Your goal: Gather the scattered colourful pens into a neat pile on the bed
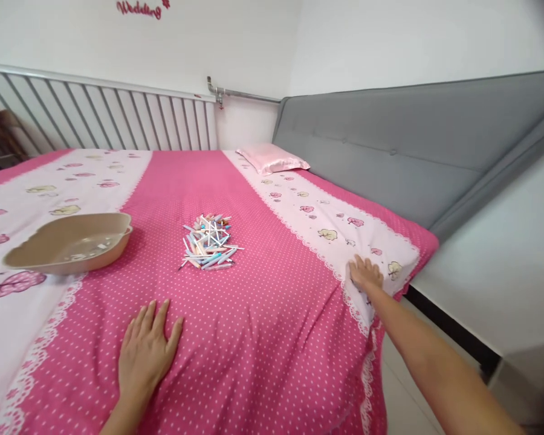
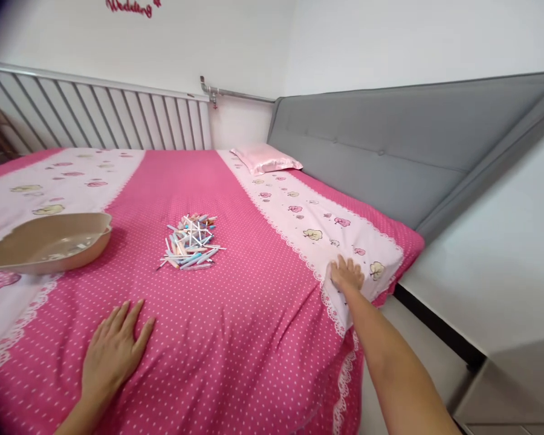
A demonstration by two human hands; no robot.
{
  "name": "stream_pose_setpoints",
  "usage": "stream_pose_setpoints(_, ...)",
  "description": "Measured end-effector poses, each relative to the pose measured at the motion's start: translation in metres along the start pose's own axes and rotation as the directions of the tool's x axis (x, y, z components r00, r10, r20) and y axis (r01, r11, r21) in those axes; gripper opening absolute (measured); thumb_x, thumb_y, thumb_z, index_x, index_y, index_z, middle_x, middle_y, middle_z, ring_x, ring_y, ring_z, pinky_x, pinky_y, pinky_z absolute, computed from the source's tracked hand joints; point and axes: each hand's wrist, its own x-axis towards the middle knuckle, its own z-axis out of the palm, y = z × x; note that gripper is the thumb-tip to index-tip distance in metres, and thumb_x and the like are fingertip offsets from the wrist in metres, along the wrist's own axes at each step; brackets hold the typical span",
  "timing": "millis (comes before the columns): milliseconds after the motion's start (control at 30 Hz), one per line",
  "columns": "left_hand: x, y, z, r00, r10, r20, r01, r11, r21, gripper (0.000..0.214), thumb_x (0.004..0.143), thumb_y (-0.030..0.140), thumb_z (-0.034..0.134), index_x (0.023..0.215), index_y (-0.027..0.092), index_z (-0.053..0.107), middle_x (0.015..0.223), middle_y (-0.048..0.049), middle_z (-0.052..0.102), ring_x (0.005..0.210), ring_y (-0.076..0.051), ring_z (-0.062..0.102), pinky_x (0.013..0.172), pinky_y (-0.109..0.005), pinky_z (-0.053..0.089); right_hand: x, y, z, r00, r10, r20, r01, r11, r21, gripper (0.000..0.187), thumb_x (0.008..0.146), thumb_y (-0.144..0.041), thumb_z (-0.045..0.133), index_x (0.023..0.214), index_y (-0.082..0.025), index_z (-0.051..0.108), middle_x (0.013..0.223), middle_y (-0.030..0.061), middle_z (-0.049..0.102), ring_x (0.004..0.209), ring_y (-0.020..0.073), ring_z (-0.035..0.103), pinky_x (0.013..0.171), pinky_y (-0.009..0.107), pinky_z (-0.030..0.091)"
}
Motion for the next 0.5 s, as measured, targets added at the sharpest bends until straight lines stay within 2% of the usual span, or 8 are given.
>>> stream_pose_setpoints(133,-0.004,0.001,-0.003,1.0,-0.013,0.001,0.013,1.0,-0.005,0.063,0.083,0.05,0.029,0.13,0.011,0.045,0.133,-0.017,0.045,0.125,-0.029,0.038,0.104,-0.042,0.026,-0.005,0.001,0.0,0.999,0.039,-0.014,-0.039,0.999,0.032,0.056,0.086,-0.049,0.021,0.138,-0.03,0.028,0.148,0.0062,0.02,0.133,0.0338,0.017,0.101,0.054,0.017)
stream_pose_setpoints(267,-0.008,0.002,-0.003,0.999,-0.036,-0.007,0.036,0.997,-0.071,0.061,0.083,0.05,0.033,0.13,0.012,0.045,0.134,-0.0162,0.045,0.126,-0.029,0.036,0.104,-0.044,0.026,-0.016,0.006,0.003,0.994,0.084,-0.066,-0.079,0.994,0.071,0.058,0.085,-0.049,0.023,0.138,-0.026,0.028,0.144,0.0136,0.023,0.129,0.0389,0.022,0.09,0.061,0.026)
stream_pose_setpoints(367,-0.011,0.002,-0.004,0.998,-0.069,-0.004,0.068,0.991,-0.119,0.06,0.083,0.049,0.035,0.13,0.014,0.044,0.136,-0.0152,0.043,0.127,-0.028,0.035,0.104,-0.044,0.025,-0.026,0.014,0.007,0.985,0.124,-0.123,-0.113,0.989,0.097,0.057,0.083,-0.049,0.023,0.136,-0.029,0.03,0.137,0.0183,0.03,0.123,0.0421,0.032,0.077,0.06,0.036)
stream_pose_setpoints(400,-0.012,0.002,-0.005,0.997,-0.073,0.001,0.073,0.99,-0.124,0.06,0.083,0.049,0.035,0.13,0.014,0.044,0.136,-0.0152,0.042,0.128,-0.028,0.035,0.105,-0.044,0.024,-0.028,0.016,0.008,0.978,0.15,-0.146,-0.136,0.985,0.102,0.058,0.083,-0.048,0.021,0.136,-0.027,0.029,0.133,0.0222,0.032,0.119,0.0429,0.037,0.072,0.059,0.039)
stream_pose_setpoints(467,-0.014,0.003,-0.006,0.997,-0.076,0.012,0.077,0.989,-0.124,0.06,0.084,0.049,0.034,0.131,0.014,0.044,0.136,-0.0152,0.042,0.128,-0.027,0.034,0.106,-0.043,0.023,-0.031,0.02,0.012,0.965,0.187,-0.185,-0.169,0.98,0.109,0.061,0.084,-0.041,0.013,0.138,-0.015,0.025,0.124,0.0329,0.035,0.108,0.0446,0.047,0.061,0.057,0.041)
stream_pose_setpoints(500,-0.015,0.004,-0.007,0.997,-0.078,0.018,0.079,0.989,-0.124,0.06,0.084,0.05,0.034,0.131,0.014,0.044,0.136,-0.0151,0.042,0.128,-0.027,0.034,0.106,-0.043,0.023,-0.031,0.022,0.013,0.967,0.165,-0.195,-0.147,0.984,0.102,0.062,0.084,-0.035,0.007,0.138,-0.008,0.022,0.119,0.0376,0.036,0.103,0.0459,0.051,0.057,0.058,0.04)
